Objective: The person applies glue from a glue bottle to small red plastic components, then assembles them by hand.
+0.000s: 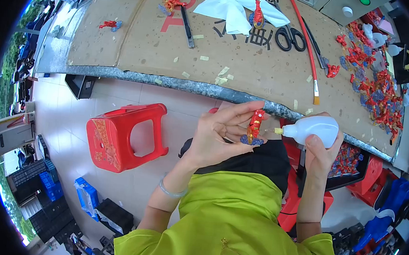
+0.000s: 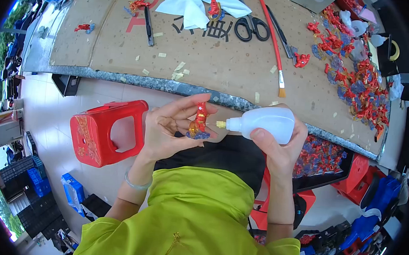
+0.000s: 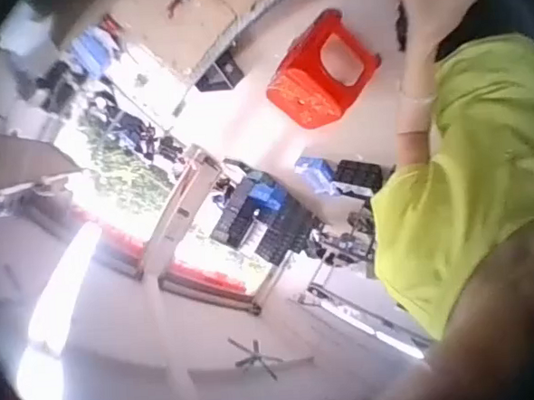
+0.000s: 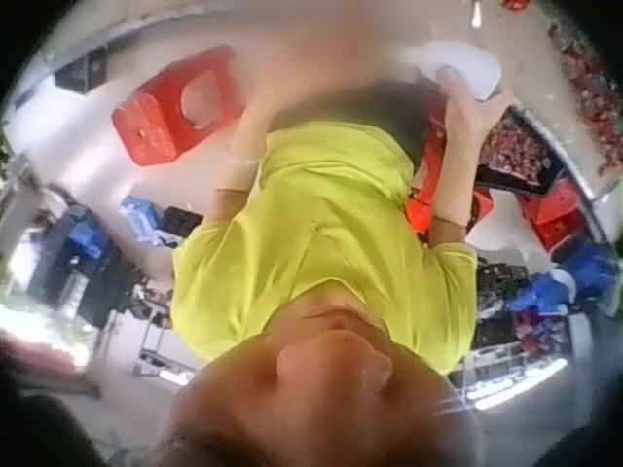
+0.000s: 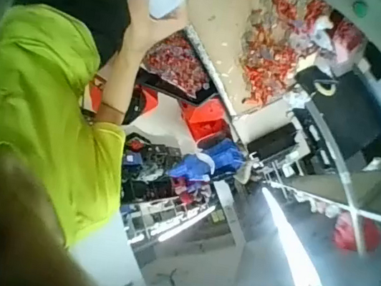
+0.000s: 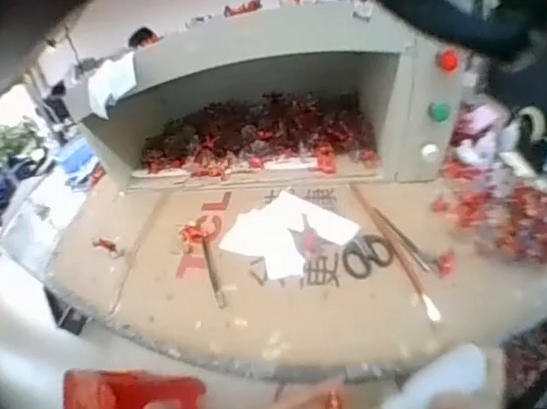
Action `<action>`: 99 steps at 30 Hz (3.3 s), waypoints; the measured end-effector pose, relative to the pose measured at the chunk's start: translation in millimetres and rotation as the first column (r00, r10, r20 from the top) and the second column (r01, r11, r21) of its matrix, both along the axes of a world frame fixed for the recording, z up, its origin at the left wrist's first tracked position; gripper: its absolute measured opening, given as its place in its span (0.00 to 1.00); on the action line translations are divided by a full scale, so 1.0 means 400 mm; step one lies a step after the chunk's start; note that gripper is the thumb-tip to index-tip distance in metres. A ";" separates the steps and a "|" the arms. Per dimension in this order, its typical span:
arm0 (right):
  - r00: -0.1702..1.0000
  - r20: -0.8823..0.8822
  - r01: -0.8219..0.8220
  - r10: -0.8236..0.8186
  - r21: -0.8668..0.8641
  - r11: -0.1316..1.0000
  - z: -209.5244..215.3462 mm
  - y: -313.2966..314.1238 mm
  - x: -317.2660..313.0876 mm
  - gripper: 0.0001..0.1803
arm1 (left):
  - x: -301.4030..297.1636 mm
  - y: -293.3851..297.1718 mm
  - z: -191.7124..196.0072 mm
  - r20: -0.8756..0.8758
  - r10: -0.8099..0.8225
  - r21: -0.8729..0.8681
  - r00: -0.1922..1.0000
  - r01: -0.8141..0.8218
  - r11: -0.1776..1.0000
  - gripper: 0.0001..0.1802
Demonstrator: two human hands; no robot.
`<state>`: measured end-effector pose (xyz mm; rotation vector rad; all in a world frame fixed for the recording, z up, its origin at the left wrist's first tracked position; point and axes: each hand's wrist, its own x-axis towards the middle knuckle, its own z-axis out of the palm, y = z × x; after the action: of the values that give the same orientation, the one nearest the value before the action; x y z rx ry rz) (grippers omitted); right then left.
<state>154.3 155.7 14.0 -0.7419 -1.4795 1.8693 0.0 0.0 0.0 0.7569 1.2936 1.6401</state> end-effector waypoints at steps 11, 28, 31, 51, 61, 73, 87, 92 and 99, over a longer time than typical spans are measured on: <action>0.997 0.064 -0.057 0.050 0.109 0.992 0.008 0.003 -0.001 0.16 | -0.004 0.001 0.000 -0.050 -0.009 -0.050 0.999 0.007 0.999 0.37; 0.967 0.233 -0.215 0.103 0.530 0.820 0.088 0.004 -0.002 0.18 | -0.007 0.003 -0.004 -0.087 -0.011 -0.064 0.996 0.005 0.998 0.37; 0.965 0.249 -0.223 0.085 0.600 0.768 0.095 0.005 -0.007 0.19 | -0.008 0.003 -0.004 -0.095 -0.013 -0.066 0.995 0.007 0.998 0.37; 0.962 0.254 -0.228 0.096 0.560 0.797 0.098 0.008 -0.011 0.17 | -0.007 0.009 -0.007 -0.021 -0.030 -0.038 0.999 0.029 0.999 0.37; 0.994 -0.072 0.087 -0.085 0.027 0.996 0.005 0.177 0.097 0.27 | -0.030 0.079 -0.006 0.029 0.083 0.088 0.996 -0.085 0.992 0.35; 0.971 0.223 0.019 -0.081 0.269 0.963 -0.055 0.306 0.126 0.24 | -0.063 0.228 -0.060 -0.093 0.183 0.078 0.979 -0.176 0.981 0.35; 0.032 0.028 0.156 -0.999 0.987 0.033 -0.144 0.784 0.697 0.18 | -0.057 0.239 -0.060 -0.108 0.239 0.093 0.965 -0.229 0.969 0.33; -0.228 0.524 0.044 -0.821 0.848 0.529 -0.121 0.870 0.725 0.23 | -0.052 0.241 -0.058 -0.109 0.217 0.095 0.970 -0.208 0.974 0.33; 0.123 0.259 0.332 -0.958 0.899 0.286 -0.038 0.683 0.712 0.18 | -0.061 0.227 -0.040 -0.070 0.185 0.089 0.980 -0.179 0.980 0.35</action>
<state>439.2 428.7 -1.1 -1.6930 -1.5826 -0.0126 -24.3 90.7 -15.9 0.7770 1.3919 1.8352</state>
